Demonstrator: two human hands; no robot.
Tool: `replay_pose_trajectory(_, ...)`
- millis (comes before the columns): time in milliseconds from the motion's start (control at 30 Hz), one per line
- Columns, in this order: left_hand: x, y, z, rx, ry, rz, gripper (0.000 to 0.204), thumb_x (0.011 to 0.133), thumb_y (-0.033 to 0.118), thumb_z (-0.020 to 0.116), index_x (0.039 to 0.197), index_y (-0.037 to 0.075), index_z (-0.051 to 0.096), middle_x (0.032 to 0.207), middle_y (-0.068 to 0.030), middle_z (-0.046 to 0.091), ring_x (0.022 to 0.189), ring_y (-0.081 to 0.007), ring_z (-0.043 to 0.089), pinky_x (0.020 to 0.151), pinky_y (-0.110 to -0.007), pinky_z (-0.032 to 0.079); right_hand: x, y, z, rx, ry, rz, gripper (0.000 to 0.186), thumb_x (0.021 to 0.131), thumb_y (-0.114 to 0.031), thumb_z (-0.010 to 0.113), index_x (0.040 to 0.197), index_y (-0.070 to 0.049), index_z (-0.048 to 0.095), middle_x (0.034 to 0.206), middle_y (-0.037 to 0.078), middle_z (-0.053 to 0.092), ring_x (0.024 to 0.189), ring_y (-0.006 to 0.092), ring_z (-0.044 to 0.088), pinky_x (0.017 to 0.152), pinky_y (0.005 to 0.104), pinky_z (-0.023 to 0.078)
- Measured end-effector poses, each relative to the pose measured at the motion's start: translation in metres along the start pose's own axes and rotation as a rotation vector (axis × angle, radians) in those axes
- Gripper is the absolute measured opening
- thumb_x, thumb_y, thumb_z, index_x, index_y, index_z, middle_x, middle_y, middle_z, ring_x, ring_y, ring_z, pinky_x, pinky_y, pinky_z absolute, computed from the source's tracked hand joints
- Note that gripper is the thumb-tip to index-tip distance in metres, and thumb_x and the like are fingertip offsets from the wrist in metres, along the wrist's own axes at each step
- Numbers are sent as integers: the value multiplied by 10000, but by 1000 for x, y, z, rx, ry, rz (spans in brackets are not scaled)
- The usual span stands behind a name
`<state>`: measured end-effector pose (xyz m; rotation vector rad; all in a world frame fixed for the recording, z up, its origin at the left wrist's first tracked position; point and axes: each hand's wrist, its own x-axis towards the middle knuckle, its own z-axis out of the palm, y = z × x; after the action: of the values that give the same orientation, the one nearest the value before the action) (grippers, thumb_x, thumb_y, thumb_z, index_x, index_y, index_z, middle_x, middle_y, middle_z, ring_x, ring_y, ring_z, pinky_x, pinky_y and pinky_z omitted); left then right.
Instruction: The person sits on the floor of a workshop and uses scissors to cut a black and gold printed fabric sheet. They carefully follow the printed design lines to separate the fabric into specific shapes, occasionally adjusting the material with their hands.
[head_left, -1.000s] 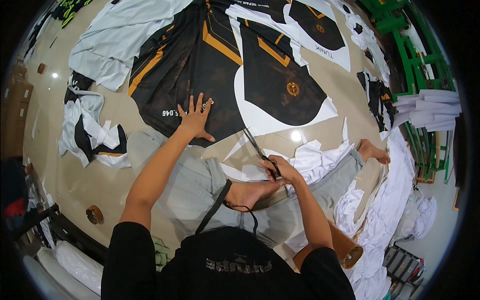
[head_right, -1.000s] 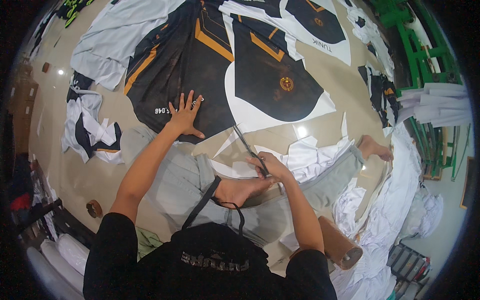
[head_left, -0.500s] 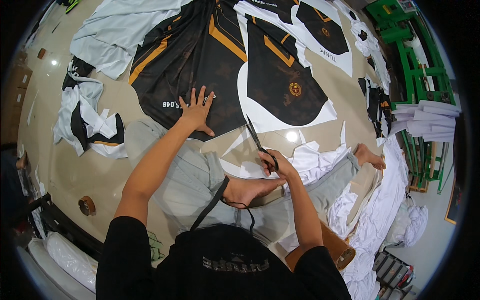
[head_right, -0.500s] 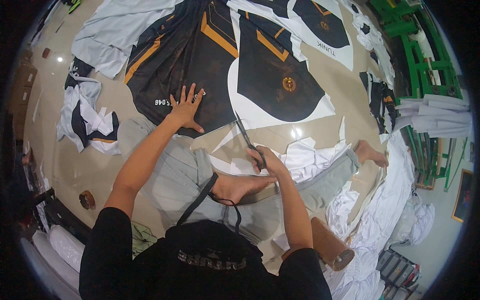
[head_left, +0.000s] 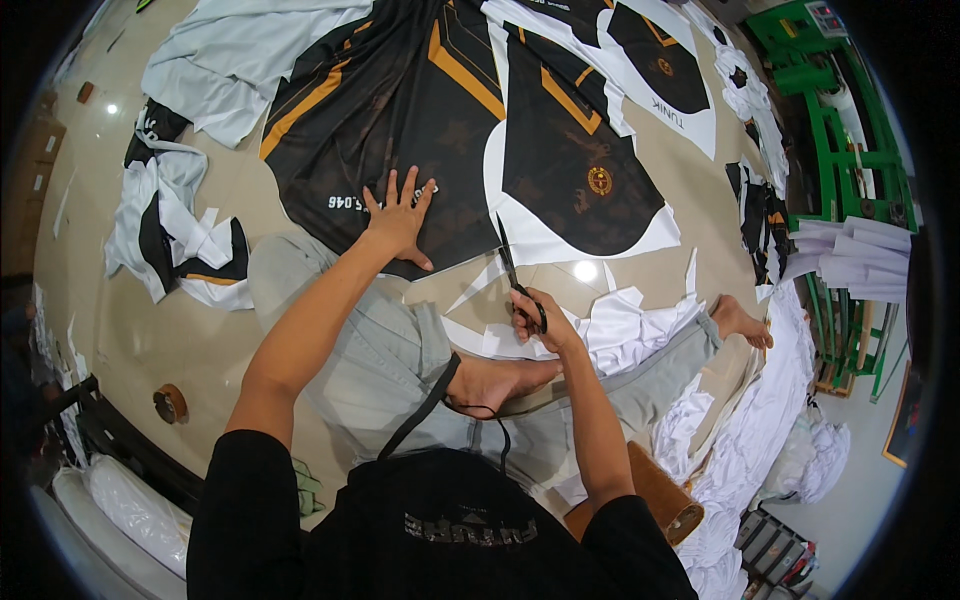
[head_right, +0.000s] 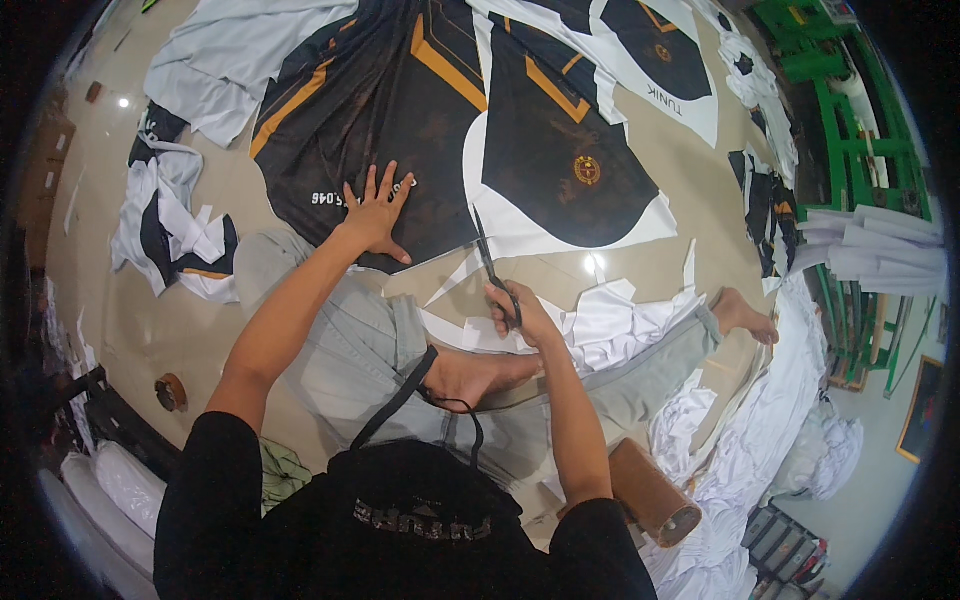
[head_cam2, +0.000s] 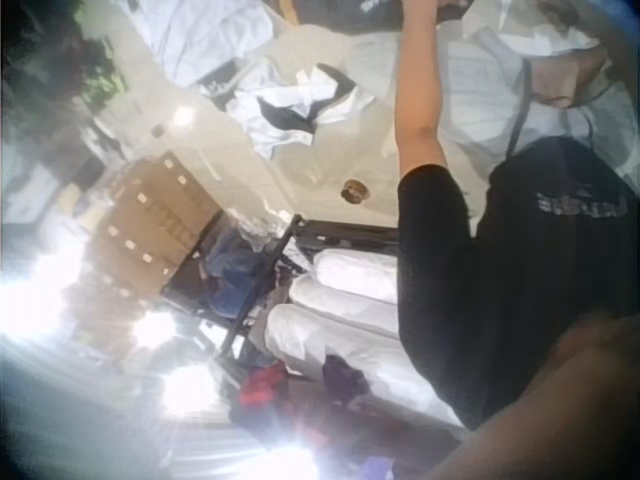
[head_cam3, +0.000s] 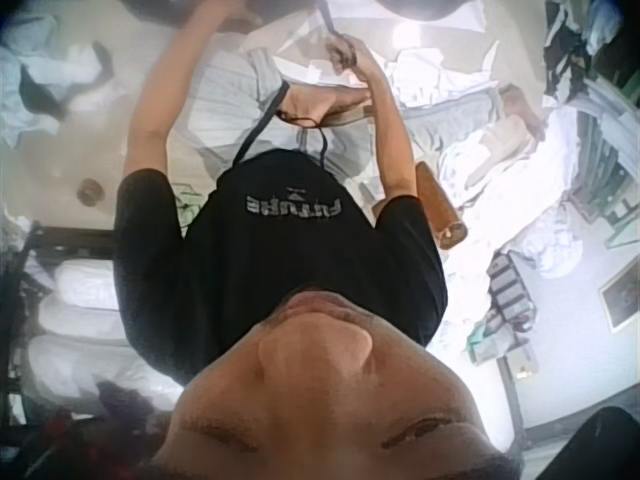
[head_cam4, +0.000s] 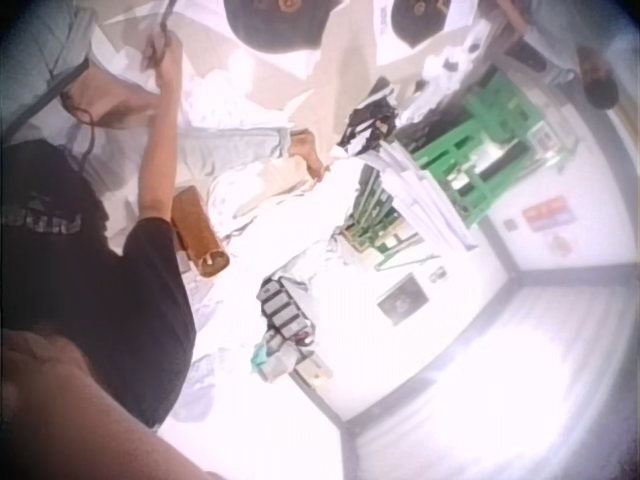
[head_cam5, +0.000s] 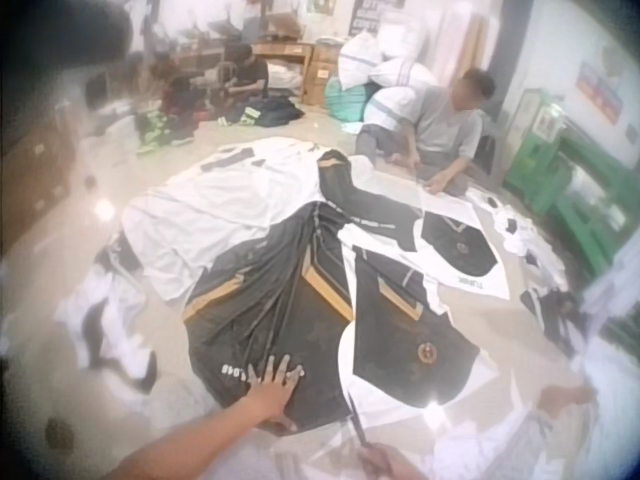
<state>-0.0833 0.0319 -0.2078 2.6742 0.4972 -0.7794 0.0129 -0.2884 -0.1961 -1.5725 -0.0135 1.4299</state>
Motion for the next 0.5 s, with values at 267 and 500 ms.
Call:
replay_pose_trajectory(267,-1,0,-2,-18,3,7,1592,522,585,986,1698,159,2,1748,-203,-122,1590,-508,-52,1154,-827,111,6,4,-4,-83,24,-19,420,976,-414,753,895,-64,536,667,9,525,482,126,514,450,285,419)
replay_pose_trajectory(500,0,1,-5,-2,-12,6,1598,527,600,979,1697,150,-11,1745,-207,-137,1590,-507,-63,1154,-824,113,12,2,1,-66,1,-18,404,1003,-416,723,909,-69,538,648,-3,514,494,115,521,450,273,430)
